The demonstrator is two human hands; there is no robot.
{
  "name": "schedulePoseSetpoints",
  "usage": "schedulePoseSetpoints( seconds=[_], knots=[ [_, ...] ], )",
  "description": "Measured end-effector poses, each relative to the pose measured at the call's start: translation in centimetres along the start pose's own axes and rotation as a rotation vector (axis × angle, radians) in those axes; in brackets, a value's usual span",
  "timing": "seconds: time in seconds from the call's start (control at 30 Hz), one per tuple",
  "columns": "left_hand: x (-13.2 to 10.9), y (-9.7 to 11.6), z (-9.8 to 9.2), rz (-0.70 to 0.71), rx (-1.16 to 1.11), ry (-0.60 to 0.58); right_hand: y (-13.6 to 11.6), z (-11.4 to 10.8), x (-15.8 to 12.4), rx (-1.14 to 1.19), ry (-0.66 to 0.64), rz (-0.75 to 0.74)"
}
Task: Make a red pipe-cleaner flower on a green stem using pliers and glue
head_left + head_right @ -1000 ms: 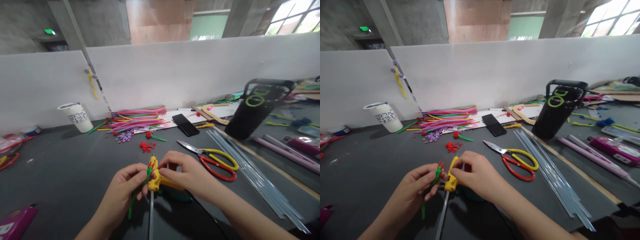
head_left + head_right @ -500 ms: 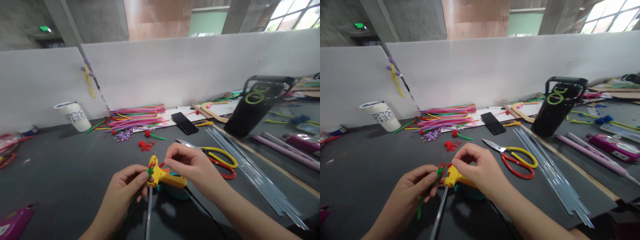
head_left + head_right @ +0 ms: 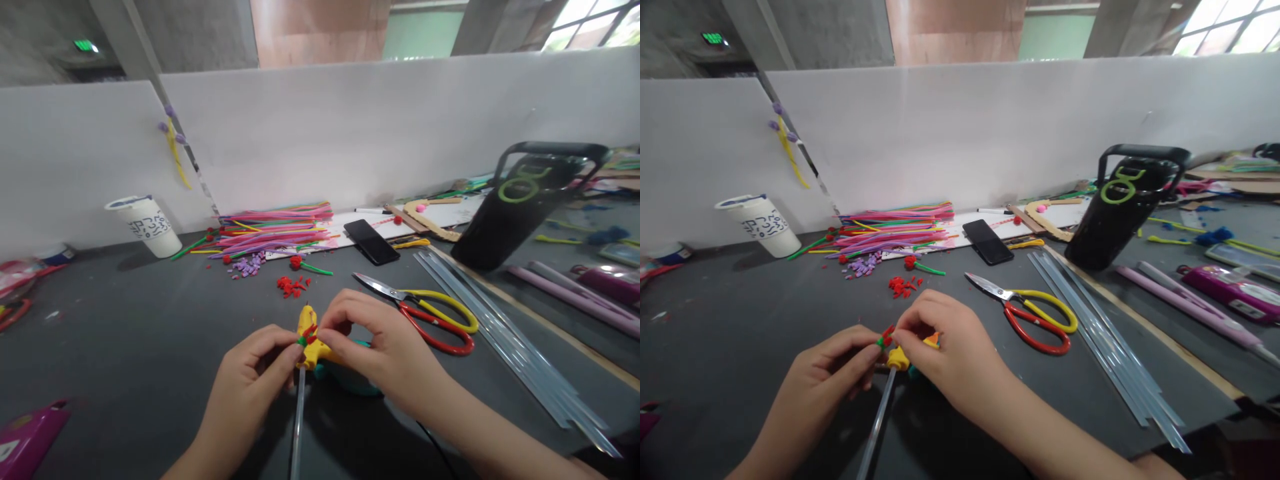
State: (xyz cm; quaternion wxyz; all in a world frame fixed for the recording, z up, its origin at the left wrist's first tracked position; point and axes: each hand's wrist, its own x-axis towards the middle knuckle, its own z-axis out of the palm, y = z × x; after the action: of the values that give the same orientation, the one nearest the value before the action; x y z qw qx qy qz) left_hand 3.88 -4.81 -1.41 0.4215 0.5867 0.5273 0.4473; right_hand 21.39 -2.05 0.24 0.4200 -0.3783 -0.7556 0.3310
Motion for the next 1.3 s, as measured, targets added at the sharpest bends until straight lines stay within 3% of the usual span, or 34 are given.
schedulePoseSetpoints(
  seconds=[0.47, 1.07, 1.3],
  knots=[
    [-0.34, 0.02, 0.00, 0.110, 0.112, 0.012, 0.31, 0.31, -0.21, -0.149, 0.025, -0.082],
    [-0.43, -0.10, -0.11, 0.135, 0.123, 0.002, 0.29, 0.50, -0.79, -0.300, 0.071, -0.236],
    [-0.40, -0.21, 0.00, 0.099, -0.006, 0.008, 0.18, -0.36, -0.60, -0.191, 0.217, -0.328]
  ],
)
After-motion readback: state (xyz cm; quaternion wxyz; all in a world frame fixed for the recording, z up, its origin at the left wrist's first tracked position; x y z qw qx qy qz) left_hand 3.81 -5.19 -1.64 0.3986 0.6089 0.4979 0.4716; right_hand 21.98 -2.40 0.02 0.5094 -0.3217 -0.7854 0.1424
